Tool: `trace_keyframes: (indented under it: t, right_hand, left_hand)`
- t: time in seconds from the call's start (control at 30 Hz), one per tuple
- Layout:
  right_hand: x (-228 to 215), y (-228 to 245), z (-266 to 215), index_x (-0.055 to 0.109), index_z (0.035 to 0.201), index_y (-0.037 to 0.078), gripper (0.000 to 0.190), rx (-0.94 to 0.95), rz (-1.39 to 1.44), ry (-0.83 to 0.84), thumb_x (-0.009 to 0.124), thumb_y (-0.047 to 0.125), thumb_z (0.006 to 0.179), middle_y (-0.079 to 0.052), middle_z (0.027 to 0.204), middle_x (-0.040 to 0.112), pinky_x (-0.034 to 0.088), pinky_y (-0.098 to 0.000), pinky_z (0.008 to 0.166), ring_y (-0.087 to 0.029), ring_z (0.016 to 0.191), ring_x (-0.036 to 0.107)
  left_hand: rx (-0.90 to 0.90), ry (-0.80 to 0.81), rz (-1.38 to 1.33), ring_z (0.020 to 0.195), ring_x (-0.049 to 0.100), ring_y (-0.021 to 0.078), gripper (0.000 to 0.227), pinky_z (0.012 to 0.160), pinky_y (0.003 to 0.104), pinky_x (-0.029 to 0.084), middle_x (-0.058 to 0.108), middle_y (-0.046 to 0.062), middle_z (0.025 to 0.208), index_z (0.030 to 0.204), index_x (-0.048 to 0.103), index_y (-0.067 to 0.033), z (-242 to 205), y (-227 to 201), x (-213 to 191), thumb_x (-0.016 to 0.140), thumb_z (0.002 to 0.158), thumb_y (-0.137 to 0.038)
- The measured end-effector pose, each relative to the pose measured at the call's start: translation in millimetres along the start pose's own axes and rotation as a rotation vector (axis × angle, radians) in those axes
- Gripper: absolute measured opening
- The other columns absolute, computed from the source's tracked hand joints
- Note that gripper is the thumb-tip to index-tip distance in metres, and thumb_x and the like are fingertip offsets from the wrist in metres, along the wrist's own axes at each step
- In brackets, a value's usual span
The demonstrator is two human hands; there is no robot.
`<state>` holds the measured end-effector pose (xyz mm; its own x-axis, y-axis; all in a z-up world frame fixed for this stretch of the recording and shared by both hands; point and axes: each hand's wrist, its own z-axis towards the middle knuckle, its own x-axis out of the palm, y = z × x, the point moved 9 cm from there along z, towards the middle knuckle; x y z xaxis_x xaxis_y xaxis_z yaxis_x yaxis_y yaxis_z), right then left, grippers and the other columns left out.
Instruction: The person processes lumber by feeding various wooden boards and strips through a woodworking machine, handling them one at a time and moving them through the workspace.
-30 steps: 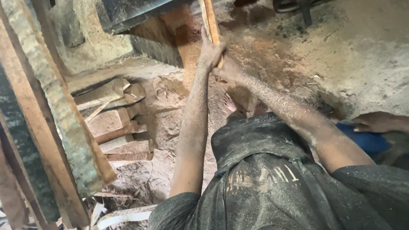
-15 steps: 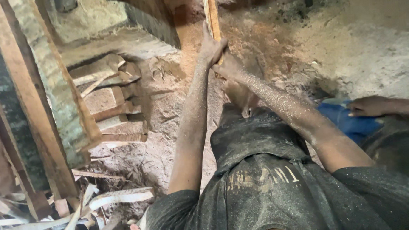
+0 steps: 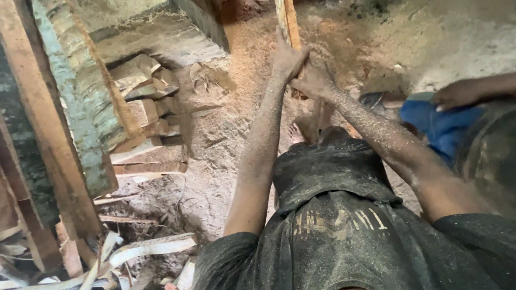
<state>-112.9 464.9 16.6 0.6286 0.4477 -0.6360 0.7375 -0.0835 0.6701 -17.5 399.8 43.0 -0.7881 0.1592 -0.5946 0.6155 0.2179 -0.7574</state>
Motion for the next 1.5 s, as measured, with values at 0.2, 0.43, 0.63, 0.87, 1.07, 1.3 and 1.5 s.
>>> trace_keyframes:
  t: [0.2, 0.43, 0.63, 0.87, 1.07, 1.3, 1.5]
  right_hand:
    - [12.4, 8.0, -36.5, 0.038, 0.153, 0.002, 0.098, -0.369, -0.325, -0.386, 0.063, 0.079, 0.097, -0.024, 0.120, 0.067, 0.060, -0.0455, 0.068, -0.031, 0.087, 0.070]
    - [66.1, -21.9, -66.3, 0.017, 0.157, 0.003, 0.103, 0.079, 0.436, 0.130, 0.063, 0.061, 0.085, -0.029, 0.116, 0.072, 0.068, -0.0461, 0.077, -0.036, 0.089, 0.076]
    - [78.4, -16.0, -89.4, 0.049, 0.145, 0.009, 0.073, -0.062, 0.118, -0.016, 0.063, 0.055, 0.091, -0.017, 0.117, 0.070, 0.061, -0.0400, 0.083, -0.030, 0.098, 0.072]
    - [66.5, 29.5, -154.7, 0.044, 0.143, -0.004, 0.075, -0.292, 0.351, -0.103, 0.056, 0.054, 0.096, -0.017, 0.099, 0.063, 0.061, -0.0347, 0.061, -0.023, 0.069, 0.064]
    - [103.2, 1.7, -180.4, 0.052, 0.132, -0.001, 0.070, -0.152, 0.193, 0.001, 0.057, 0.059, 0.096, -0.014, 0.100, 0.065, 0.059, -0.0337, 0.055, -0.020, 0.068, 0.064]
    - [111.1, 0.5, -247.3, 0.040, 0.132, -0.009, 0.079, -0.041, 0.288, 0.047, 0.062, 0.057, 0.093, -0.007, 0.078, 0.071, 0.061, -0.0312, 0.054, -0.018, 0.058, 0.071]
    - [113.3, 22.5, -297.9, 0.049, 0.130, -0.005, 0.074, -0.001, 0.365, 0.077, 0.062, 0.058, 0.096, -0.008, 0.078, 0.067, 0.060, -0.0329, 0.053, -0.017, 0.059, 0.068]
  left_hand:
    - [0.060, 0.005, -0.032, 0.109, 0.067, 0.0426, 0.121, 0.102, 0.045, 0.053, 0.063, 0.033, 0.124, 0.161, 0.002, 0.0008, -32.4, 10.6, 4.3, 0.074, 0.072, -0.038]
    - [0.110, 0.021, -0.210, 0.104, 0.072, 0.0373, 0.111, 0.095, 0.041, 0.059, 0.061, 0.030, 0.124, 0.156, 0.009, 0.0067, -65.5, 28.1, 19.2, 0.074, 0.072, -0.029]
    - [0.023, 0.059, -0.253, 0.093, 0.073, 0.0324, 0.110, 0.087, 0.038, 0.060, 0.071, 0.026, 0.108, 0.157, 0.006, 0.0046, -110.8, 29.1, 22.3, 0.070, 0.077, -0.034]
    - [-0.108, 0.121, -0.158, 0.080, 0.070, 0.0351, 0.109, 0.074, 0.042, 0.062, 0.068, 0.029, 0.102, 0.157, 0.003, 0.0031, -183.7, 6.1, 11.2, 0.067, 0.074, -0.026]
    - [0.137, 0.033, -0.084, 0.092, 0.071, 0.0334, 0.112, 0.086, 0.040, 0.062, 0.063, 0.028, 0.111, 0.156, 0.003, 0.0083, -206.9, 20.9, 19.1, 0.071, 0.074, -0.024]
    - [0.097, 0.035, -0.165, 0.096, 0.069, 0.0352, 0.109, 0.087, 0.043, 0.062, 0.062, 0.028, 0.118, 0.158, 0.008, 0.0035, -252.8, 42.8, 36.2, 0.069, 0.073, -0.027]
    - [0.198, -0.042, -0.155, 0.094, 0.065, 0.0373, 0.119, 0.082, 0.048, 0.055, 0.059, 0.039, 0.123, 0.161, 0.001, 0.0065, -282.5, 54.3, 41.1, 0.078, 0.078, -0.030]
